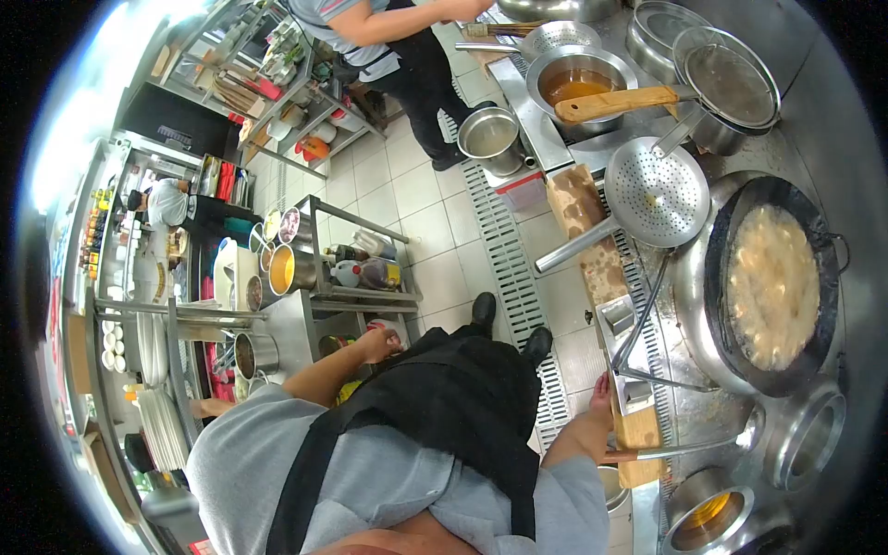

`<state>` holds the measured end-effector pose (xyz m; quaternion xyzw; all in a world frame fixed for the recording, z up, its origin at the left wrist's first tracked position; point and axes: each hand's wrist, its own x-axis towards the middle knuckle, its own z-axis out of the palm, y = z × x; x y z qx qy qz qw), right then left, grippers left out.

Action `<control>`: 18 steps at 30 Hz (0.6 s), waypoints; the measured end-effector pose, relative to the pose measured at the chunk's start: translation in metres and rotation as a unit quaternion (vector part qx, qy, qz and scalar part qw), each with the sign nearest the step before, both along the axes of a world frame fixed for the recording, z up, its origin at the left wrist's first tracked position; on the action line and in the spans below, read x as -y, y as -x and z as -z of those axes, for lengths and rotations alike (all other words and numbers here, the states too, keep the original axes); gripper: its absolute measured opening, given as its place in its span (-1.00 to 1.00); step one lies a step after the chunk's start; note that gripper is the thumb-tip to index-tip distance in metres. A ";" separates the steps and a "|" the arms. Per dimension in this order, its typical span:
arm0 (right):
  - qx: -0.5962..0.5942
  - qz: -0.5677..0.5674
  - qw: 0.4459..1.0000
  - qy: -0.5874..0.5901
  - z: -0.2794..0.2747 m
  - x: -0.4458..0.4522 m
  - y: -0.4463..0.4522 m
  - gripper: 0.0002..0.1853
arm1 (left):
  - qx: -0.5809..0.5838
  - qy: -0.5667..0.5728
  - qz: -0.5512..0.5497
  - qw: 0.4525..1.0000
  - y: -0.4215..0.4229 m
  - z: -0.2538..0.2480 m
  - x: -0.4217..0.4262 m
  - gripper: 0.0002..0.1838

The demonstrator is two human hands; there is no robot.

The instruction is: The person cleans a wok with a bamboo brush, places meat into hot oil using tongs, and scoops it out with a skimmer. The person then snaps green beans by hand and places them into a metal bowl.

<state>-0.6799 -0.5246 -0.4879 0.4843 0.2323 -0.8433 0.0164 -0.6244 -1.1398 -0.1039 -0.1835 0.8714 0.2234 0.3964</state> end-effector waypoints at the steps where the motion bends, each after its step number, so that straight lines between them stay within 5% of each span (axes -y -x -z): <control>1: 0.019 0.003 1.000 -0.006 -0.004 0.001 0.004 -0.58 | -0.020 -0.012 0.026 0.999 -0.002 0.001 0.001 -0.58; 3: 0.029 0.003 1.000 -0.010 -0.009 0.004 0.005 -0.59 | -0.060 -0.035 0.081 0.994 -0.004 0.005 0.003 -0.57; 6: 0.003 0.001 1.000 -0.008 -0.007 0.001 -0.001 -0.61 | -0.012 0.001 0.002 1.000 -0.001 0.009 -0.003 -0.63; 15: 0.044 0.031 0.999 -0.005 -0.007 0.008 0.005 -0.67 | -0.071 -0.033 0.118 0.990 -0.013 0.043 0.026 -0.61; 18: 0.053 0.040 0.998 0.009 0.003 0.006 0.000 -0.67 | -0.034 -0.009 0.023 0.999 0.005 0.005 -0.001 -0.62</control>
